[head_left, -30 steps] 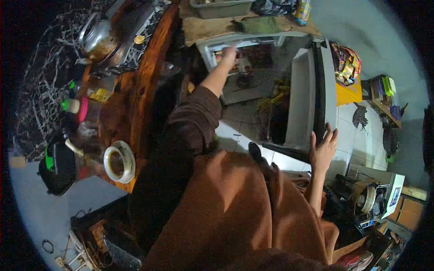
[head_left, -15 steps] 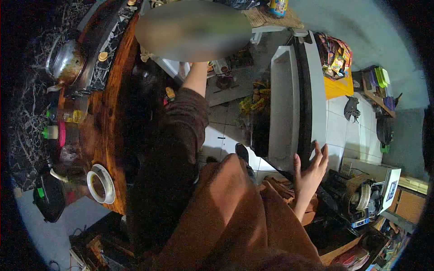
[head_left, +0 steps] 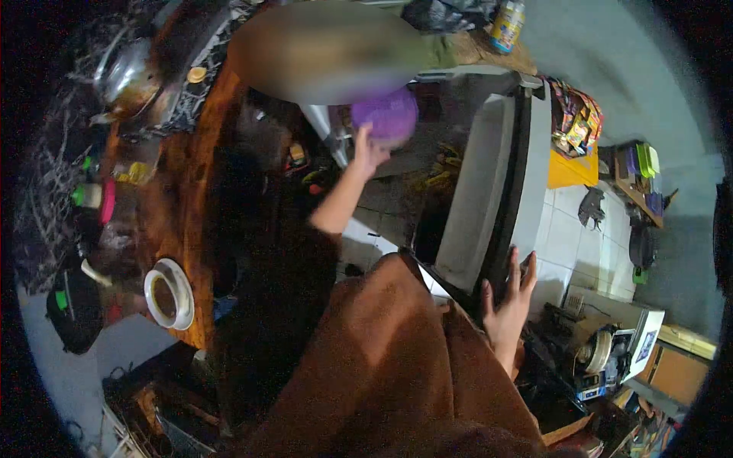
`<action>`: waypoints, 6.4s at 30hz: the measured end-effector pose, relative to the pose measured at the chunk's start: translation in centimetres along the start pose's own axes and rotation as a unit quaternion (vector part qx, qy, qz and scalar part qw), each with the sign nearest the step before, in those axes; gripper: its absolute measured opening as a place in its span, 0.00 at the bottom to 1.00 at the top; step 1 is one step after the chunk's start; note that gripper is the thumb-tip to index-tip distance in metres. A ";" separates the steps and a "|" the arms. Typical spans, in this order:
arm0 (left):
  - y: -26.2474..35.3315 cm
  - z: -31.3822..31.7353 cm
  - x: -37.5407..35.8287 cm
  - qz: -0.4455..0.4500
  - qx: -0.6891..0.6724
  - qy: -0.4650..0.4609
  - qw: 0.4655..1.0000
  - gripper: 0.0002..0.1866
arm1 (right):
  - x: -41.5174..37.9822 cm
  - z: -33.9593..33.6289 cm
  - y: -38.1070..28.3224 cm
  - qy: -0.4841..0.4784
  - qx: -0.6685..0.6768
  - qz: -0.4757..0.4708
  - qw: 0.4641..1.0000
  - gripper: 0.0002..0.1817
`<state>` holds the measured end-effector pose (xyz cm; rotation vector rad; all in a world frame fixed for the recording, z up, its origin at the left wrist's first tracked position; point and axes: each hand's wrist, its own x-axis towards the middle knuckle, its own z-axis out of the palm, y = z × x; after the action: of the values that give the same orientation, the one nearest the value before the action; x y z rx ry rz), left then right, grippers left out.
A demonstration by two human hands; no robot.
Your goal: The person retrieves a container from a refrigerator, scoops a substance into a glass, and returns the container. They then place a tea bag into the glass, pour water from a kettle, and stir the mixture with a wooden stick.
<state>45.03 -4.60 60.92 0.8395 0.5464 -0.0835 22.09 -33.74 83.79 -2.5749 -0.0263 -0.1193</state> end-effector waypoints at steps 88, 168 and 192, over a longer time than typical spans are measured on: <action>-35.9 21.6 -58.3 0.838 -0.310 0.444 0.060 0.46 | -49.0 -4.4 -6.0 -0.663 -0.130 -0.661 -0.326 0.27; -34.1 22.6 -56.9 0.737 -0.239 0.598 -0.203 0.43 | -43.0 -5.2 -2.1 -0.801 -0.020 -0.461 -0.380 0.14; -41.1 31.1 -57.7 0.648 -0.272 0.632 -0.325 0.40 | -45.3 -9.6 12.9 -0.837 -0.276 -0.360 -0.306 0.15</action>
<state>-2.84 -62.99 77.88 0.4584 -0.5775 -2.3889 -23.18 -49.52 80.93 -0.4680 1.4405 -1.8282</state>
